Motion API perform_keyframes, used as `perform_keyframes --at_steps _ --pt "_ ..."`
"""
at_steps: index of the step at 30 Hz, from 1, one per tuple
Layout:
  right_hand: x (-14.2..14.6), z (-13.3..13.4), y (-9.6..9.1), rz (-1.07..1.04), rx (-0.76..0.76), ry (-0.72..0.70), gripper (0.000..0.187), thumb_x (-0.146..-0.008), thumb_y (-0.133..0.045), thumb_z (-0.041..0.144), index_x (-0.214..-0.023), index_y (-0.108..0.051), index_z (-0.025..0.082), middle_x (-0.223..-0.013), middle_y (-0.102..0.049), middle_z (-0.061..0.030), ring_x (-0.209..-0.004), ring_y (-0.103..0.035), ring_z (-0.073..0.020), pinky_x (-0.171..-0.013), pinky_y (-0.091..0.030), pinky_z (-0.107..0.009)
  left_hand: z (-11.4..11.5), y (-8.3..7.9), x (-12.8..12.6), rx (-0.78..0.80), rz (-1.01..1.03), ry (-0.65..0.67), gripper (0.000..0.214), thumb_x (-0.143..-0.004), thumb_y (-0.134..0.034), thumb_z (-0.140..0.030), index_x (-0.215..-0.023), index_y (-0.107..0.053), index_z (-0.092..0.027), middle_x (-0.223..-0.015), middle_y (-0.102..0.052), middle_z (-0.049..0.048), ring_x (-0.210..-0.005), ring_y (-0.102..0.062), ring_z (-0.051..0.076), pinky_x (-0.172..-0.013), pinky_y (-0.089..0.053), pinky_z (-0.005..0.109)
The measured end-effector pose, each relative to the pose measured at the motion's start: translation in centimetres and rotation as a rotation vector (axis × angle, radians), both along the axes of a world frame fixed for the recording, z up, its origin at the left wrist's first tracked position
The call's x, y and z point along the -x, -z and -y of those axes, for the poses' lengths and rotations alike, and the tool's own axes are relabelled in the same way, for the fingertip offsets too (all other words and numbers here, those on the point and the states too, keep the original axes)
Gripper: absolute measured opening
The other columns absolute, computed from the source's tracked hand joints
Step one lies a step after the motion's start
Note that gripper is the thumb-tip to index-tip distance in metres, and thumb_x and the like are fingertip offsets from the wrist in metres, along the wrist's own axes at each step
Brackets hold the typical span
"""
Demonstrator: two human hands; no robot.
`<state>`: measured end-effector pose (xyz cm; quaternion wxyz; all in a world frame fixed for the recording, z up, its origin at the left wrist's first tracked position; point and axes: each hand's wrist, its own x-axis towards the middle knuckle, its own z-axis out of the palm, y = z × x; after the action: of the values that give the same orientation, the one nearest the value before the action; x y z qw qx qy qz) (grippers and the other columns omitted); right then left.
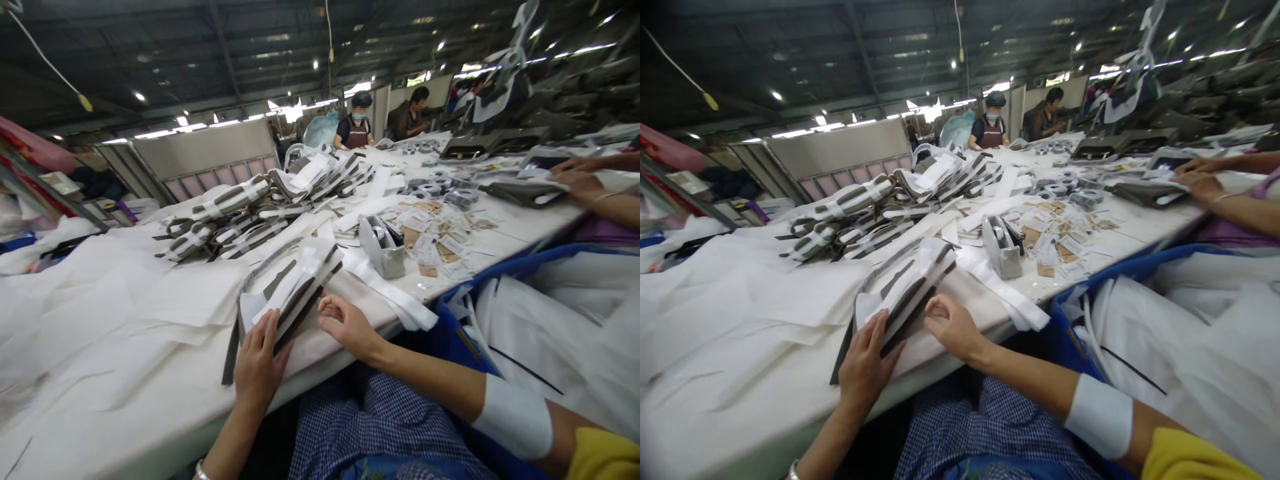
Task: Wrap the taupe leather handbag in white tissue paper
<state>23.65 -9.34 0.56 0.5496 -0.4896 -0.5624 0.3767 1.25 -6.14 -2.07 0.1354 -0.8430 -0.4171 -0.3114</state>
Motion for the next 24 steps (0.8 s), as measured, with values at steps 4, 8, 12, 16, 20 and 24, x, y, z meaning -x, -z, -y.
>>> perform_keyframes --at_steps 4,8,12,16,20,24 --pt "-3.0 -0.3 -1.2 0.406 -0.269 -0.026 0.034 -0.086 -0.06 0.025 -0.12 -0.06 0.022 -0.131 -0.063 -0.0083 -0.12 -0.06 -0.0225 -0.106 -0.048 -0.039 0.0 1.0 0.4 -0.048 0.076 -0.079 0.074 -0.094 -0.059 -0.027 -0.156 -0.018 -0.026 -0.144 -0.051 0.0104 -0.125 -0.054 0.031 -0.101 -0.05 0.045" --pt "-10.8 -0.9 -0.1 0.954 -0.327 0.166 0.038 -0.095 -0.052 0.024 -0.131 -0.057 0.014 -0.135 -0.059 -0.0161 -0.13 -0.051 -0.0292 -0.112 -0.041 -0.05 0.2 1.3 0.4 -0.067 0.099 -0.059 0.072 -0.095 -0.057 -0.022 -0.155 -0.018 -0.027 -0.142 -0.054 0.0082 -0.124 -0.056 0.027 -0.101 -0.051 0.041" --pt "-16.5 -1.1 1.9 1.274 -0.207 0.168 0.035 -0.094 -0.048 0.015 -0.127 -0.062 0.01 -0.131 -0.062 -0.0165 -0.126 -0.054 -0.0282 -0.109 -0.045 -0.044 0.3 1.4 0.4 -0.057 0.139 -0.072 0.07 -0.095 -0.058 -0.023 -0.155 -0.022 -0.028 -0.144 -0.053 0.0068 -0.126 -0.055 0.027 -0.104 -0.049 0.041" --pt "-17.0 -1.3 2.1 1.373 -0.113 0.105 0.026 -0.094 -0.052 0.014 -0.11 -0.072 0.015 -0.112 -0.072 -0.0107 -0.113 -0.061 -0.0235 -0.098 -0.05 -0.033 0.4 1.5 0.4 -0.084 0.158 -0.067 0.069 -0.094 -0.061 -0.025 -0.153 -0.026 -0.027 -0.143 -0.053 0.0066 -0.124 -0.056 0.026 -0.104 -0.048 0.037" --pt "-16.1 -2.2 0.2 1.371 -0.07 0.181 0.021 -0.094 -0.054 0.019 -0.093 -0.076 0.019 -0.094 -0.074 -0.0095 -0.098 -0.066 -0.0222 -0.085 -0.052 -0.029 0.2 1.4 0.4 -0.099 0.149 -0.056 0.067 -0.094 -0.061 -0.025 -0.153 -0.028 -0.026 -0.143 -0.054 0.0064 -0.124 -0.056 0.025 -0.104 -0.047 0.035" --pt "-15.1 -2.5 -2.1 1.363 -0.072 0.212 0.025 -0.096 -0.051 0.025 -0.1 -0.076 0.021 -0.101 -0.075 -0.0087 -0.101 -0.066 -0.0219 -0.084 -0.05 -0.028 0.1 1.6 0.6 -0.094 0.165 -0.065 0.067 -0.094 -0.062 -0.026 -0.152 -0.03 -0.025 -0.143 -0.054 0.0064 -0.125 -0.056 0.025 -0.105 -0.047 0.035"
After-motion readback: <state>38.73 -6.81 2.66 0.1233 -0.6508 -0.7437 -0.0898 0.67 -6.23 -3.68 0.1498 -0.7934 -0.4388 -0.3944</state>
